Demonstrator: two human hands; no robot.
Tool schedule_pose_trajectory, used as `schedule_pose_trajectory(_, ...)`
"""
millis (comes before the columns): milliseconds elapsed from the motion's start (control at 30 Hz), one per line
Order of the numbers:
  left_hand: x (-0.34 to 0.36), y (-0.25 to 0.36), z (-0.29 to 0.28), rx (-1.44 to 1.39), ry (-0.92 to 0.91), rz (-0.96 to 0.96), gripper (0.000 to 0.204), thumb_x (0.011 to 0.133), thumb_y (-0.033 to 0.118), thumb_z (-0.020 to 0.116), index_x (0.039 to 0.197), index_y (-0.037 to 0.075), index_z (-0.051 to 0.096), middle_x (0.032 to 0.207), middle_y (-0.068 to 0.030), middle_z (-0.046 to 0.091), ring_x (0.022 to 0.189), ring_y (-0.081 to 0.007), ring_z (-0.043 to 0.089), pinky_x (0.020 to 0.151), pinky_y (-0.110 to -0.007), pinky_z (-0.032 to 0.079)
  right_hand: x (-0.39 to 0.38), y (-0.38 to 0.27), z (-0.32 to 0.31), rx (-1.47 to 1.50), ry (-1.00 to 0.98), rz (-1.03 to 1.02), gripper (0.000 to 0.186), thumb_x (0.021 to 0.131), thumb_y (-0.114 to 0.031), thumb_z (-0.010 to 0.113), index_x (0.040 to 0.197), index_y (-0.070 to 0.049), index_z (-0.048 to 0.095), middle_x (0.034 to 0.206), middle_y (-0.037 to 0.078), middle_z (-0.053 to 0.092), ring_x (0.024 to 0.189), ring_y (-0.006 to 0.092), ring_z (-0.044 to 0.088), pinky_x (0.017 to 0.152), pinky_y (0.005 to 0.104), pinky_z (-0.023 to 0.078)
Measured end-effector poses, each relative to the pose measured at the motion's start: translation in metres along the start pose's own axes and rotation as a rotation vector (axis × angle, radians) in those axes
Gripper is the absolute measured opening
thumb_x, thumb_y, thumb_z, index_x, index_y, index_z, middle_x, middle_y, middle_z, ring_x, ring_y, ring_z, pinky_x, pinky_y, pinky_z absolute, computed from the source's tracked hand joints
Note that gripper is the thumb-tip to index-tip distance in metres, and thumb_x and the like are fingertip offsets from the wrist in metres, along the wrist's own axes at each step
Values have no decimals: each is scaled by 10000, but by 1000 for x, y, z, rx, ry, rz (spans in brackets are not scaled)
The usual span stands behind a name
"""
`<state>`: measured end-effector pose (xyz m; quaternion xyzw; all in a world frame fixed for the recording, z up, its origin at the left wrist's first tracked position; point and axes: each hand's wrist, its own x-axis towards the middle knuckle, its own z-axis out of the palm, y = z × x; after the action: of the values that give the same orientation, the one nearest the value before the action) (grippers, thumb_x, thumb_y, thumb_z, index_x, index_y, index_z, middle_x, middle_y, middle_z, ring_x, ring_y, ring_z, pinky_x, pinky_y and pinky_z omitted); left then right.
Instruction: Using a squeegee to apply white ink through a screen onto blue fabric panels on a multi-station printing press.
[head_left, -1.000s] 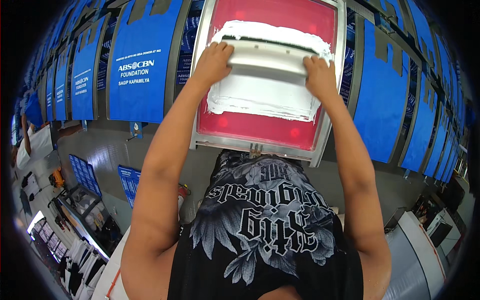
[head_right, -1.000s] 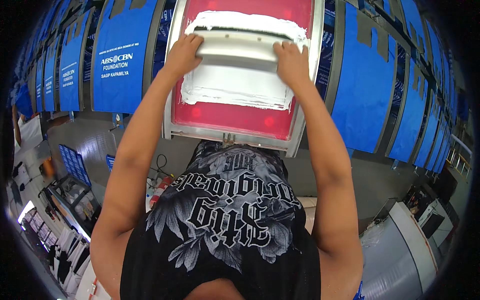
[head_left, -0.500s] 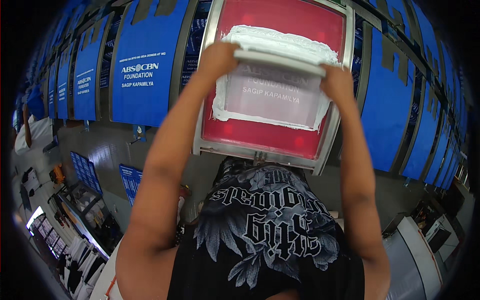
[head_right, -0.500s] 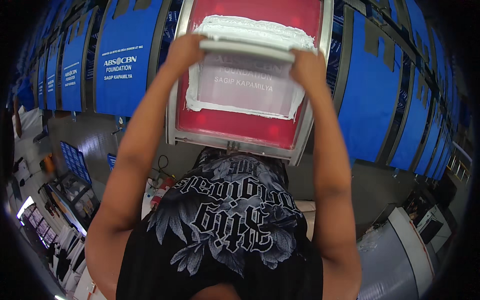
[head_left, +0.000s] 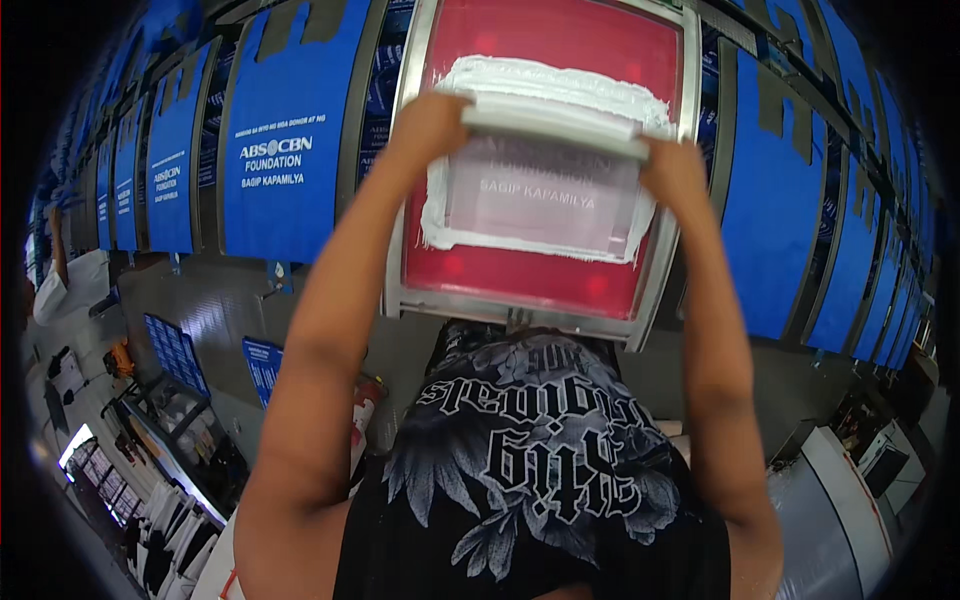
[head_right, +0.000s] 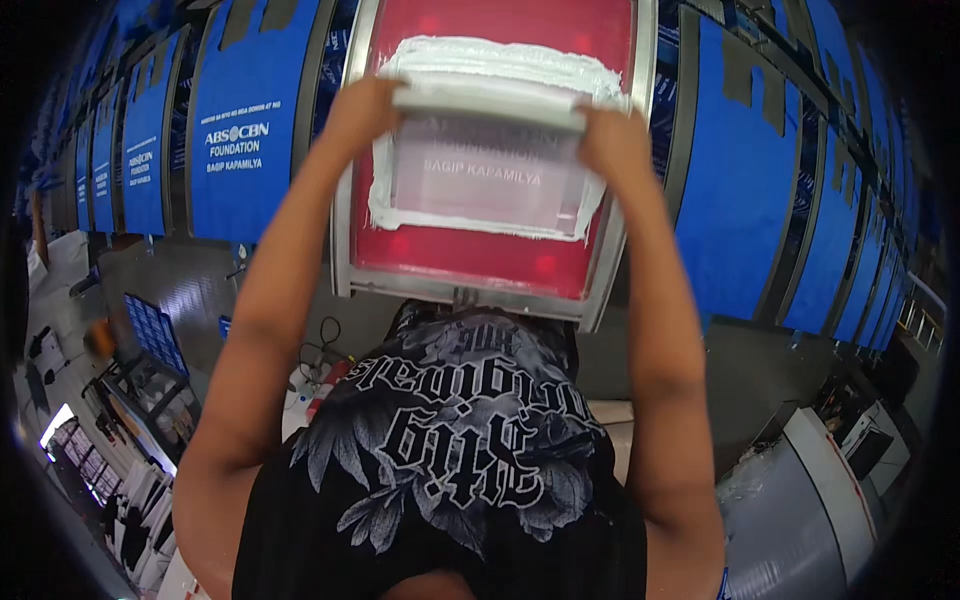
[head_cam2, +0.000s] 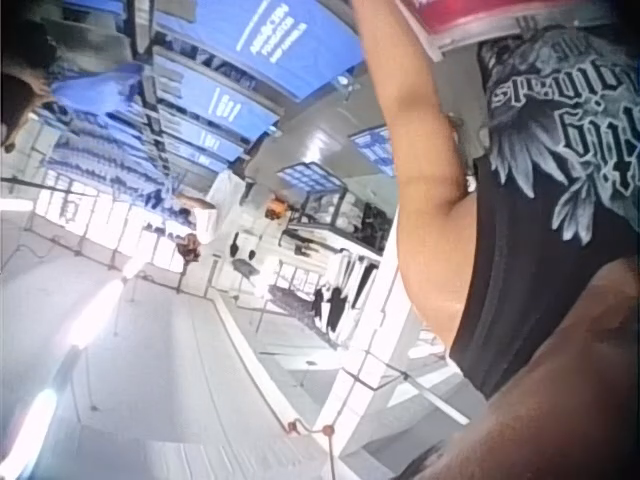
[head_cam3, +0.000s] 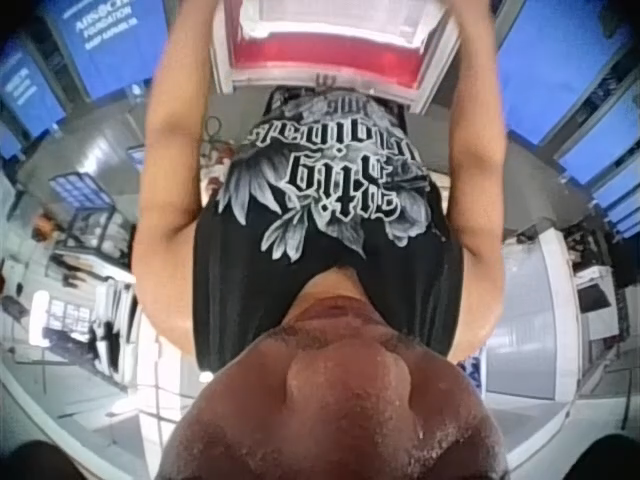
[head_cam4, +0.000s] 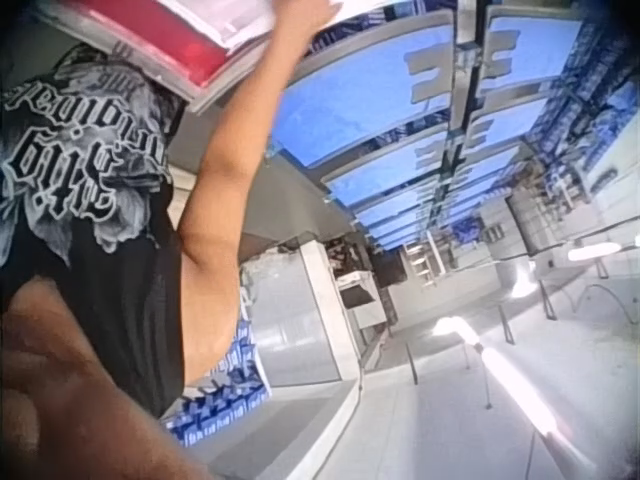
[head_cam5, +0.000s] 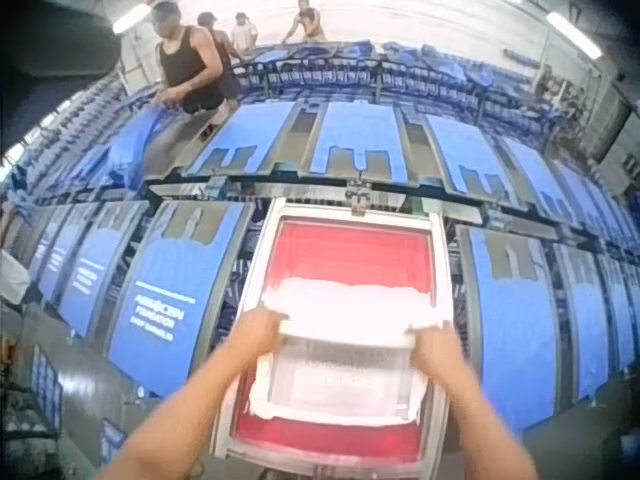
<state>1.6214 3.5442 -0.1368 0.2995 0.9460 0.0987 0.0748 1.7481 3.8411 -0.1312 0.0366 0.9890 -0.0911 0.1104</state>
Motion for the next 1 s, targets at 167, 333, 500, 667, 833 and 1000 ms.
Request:
schedule_pose_trajectory(167,8,7,-25,-41,-133,17,322,739,319,697,965,92,666,803,-158,663,796,-315,649,725,-420,510,-4,8,-18,112,81,-28,376,653,-103,593,1022,-119,667,756,159,659,710,325,640,804,414,466)
schedule_pose_trajectory(333,-148,31,4,-152,-157,51,379,583,15,705,955,80,673,839,-151,633,861,-325,587,768,-430,472,-153,-46,20,215,-10,-29,421,588,55,564,967,-98,661,886,104,648,890,283,583,1048,523,276)
schedule_pose_trajectory(500,-43,18,2,-97,-143,-25,354,641,197,753,982,143,677,843,-133,665,818,-303,635,734,-425,505,-53,-7,22,60,78,-29,449,617,-9,599,1053,-103,649,892,148,654,916,307,591,1009,494,336)
schedule_pose_trajectory(667,62,7,-26,-26,-112,13,398,635,286,772,976,104,678,843,-138,667,828,-333,636,746,-414,501,57,26,-28,48,-103,36,395,629,-88,601,1016,-121,670,894,137,673,890,298,635,814,413,477)
schedule_pose_trajectory(833,34,4,-48,-41,466,36,496,687,385,749,1067,92,624,994,-141,638,943,-341,593,788,-424,478,78,28,-77,156,-106,-138,468,614,-84,562,1071,-95,660,935,182,661,877,310,641,816,379,497)
schedule_pose_trajectory(1000,-136,69,-30,-549,-476,-243,395,856,414,586,884,23,640,768,-191,617,752,-297,614,676,-405,469,103,59,-54,148,-104,-188,421,597,-101,683,1009,-21,648,853,179,667,796,301,648,748,354,496)
